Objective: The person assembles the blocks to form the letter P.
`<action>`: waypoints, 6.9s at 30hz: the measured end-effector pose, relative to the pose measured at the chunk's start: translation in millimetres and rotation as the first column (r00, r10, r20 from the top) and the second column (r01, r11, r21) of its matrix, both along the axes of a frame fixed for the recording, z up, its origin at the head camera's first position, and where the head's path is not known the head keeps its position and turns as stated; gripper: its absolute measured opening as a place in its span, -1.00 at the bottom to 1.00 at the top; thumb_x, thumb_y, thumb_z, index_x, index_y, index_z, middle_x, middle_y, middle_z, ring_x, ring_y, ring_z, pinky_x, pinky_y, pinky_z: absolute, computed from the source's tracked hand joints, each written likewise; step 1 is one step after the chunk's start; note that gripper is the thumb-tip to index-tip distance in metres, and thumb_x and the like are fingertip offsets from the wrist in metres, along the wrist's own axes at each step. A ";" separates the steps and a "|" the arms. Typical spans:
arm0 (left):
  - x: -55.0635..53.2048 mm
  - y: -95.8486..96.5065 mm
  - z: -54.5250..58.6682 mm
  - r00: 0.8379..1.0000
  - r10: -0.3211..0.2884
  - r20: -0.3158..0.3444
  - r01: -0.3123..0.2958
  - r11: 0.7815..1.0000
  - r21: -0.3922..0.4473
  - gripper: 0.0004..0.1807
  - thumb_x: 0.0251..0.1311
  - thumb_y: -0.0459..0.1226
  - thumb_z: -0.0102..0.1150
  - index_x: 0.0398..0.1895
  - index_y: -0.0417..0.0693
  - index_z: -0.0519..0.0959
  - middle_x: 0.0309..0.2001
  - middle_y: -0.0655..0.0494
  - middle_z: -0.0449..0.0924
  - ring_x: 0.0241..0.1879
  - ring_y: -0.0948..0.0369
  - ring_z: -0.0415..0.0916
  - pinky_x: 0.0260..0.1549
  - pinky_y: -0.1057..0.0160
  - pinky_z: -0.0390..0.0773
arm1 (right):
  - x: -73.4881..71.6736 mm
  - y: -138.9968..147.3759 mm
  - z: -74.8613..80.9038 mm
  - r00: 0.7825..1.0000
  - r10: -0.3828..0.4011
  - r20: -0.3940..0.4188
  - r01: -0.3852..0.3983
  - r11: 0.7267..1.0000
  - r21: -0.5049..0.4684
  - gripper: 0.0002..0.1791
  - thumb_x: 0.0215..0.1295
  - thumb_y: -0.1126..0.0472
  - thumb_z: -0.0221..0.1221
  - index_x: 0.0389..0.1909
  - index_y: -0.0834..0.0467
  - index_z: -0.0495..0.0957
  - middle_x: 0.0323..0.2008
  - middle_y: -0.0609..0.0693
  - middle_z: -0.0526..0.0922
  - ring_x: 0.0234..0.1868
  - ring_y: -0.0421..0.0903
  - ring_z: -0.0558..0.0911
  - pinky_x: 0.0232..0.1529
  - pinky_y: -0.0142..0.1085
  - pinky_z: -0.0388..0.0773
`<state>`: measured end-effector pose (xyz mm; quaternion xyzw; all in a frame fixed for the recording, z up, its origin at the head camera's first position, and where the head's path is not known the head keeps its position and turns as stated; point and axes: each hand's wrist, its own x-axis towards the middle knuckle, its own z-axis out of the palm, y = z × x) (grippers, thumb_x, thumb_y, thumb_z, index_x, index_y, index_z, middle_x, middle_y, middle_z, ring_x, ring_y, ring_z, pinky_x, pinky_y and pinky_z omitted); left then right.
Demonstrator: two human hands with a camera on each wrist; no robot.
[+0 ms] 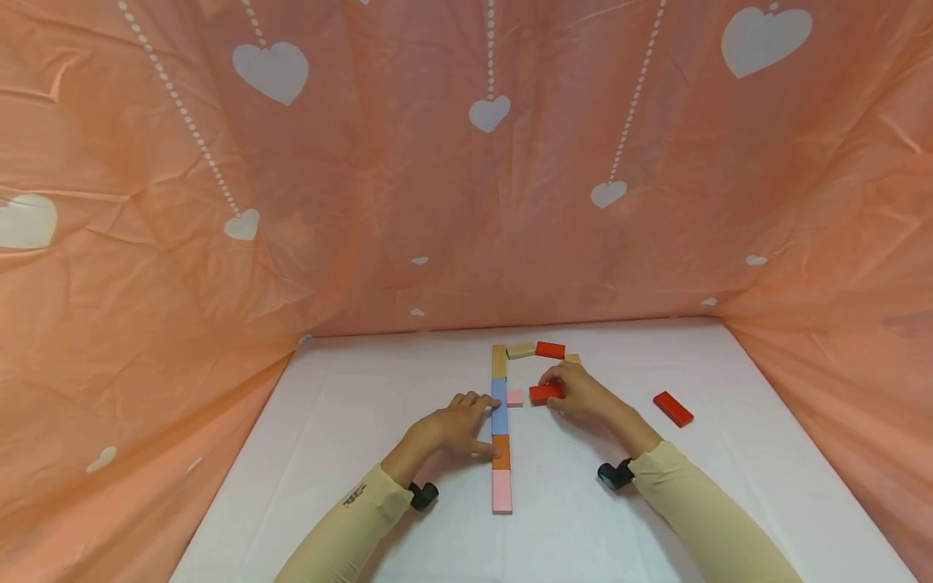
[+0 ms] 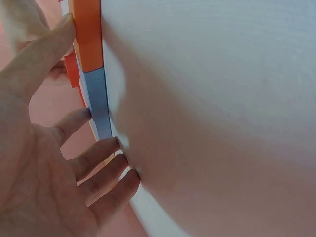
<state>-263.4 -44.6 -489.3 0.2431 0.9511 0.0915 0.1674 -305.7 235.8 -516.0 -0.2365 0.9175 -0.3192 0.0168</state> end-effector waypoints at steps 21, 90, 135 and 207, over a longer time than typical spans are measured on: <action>-2.5 0.5 -3.3 1.000 -0.005 -0.009 0.004 1.000 -0.010 0.00 0.20 0.25 0.49 0.63 0.16 0.29 0.45 -0.02 0.38 0.37 0.06 0.34 0.32 0.02 0.55 | -5.5 -11.6 -4.6 0.999 0.035 -0.027 -0.034 0.997 0.063 -0.72 0.29 0.33 0.46 -0.01 0.19 0.69 -0.07 0.05 0.68 0.04 0.09 0.55 0.23 0.14 0.56; -2.7 0.9 -4.9 1.000 0.015 -0.004 -0.015 1.000 0.002 0.01 0.19 0.23 0.50 0.63 0.17 0.29 0.45 0.00 0.38 0.40 0.06 0.33 0.34 -0.03 0.53 | 10.5 19.1 9.5 0.999 -0.053 0.006 0.054 0.998 -0.029 -0.66 0.38 0.36 0.35 0.14 0.29 0.63 0.05 0.19 0.66 0.16 0.25 0.58 0.29 0.27 0.49; 0.8 0.8 2.0 1.000 -0.007 -0.012 0.007 1.000 0.011 -0.01 0.20 0.20 0.52 0.61 0.10 0.31 0.38 -0.03 0.41 0.31 0.06 0.35 0.27 0.03 0.57 | 68.8 156.1 9.7 0.938 -0.313 0.146 0.302 0.949 0.093 -0.20 0.28 0.17 0.50 0.36 0.43 0.31 0.06 0.53 0.43 0.01 0.38 0.56 0.02 0.28 0.66; -1.1 1.8 -3.1 1.000 0.011 -0.001 -0.011 1.000 0.008 -0.01 0.20 0.20 0.53 0.62 0.15 0.30 0.43 -0.01 0.38 0.36 0.06 0.33 0.32 -0.02 0.55 | 29.1 28.5 5.9 0.901 -0.383 0.206 0.397 0.917 -0.033 -0.35 0.24 0.05 0.54 0.04 0.44 0.46 -0.18 0.26 0.55 -0.12 0.16 0.51 -0.13 -0.10 0.57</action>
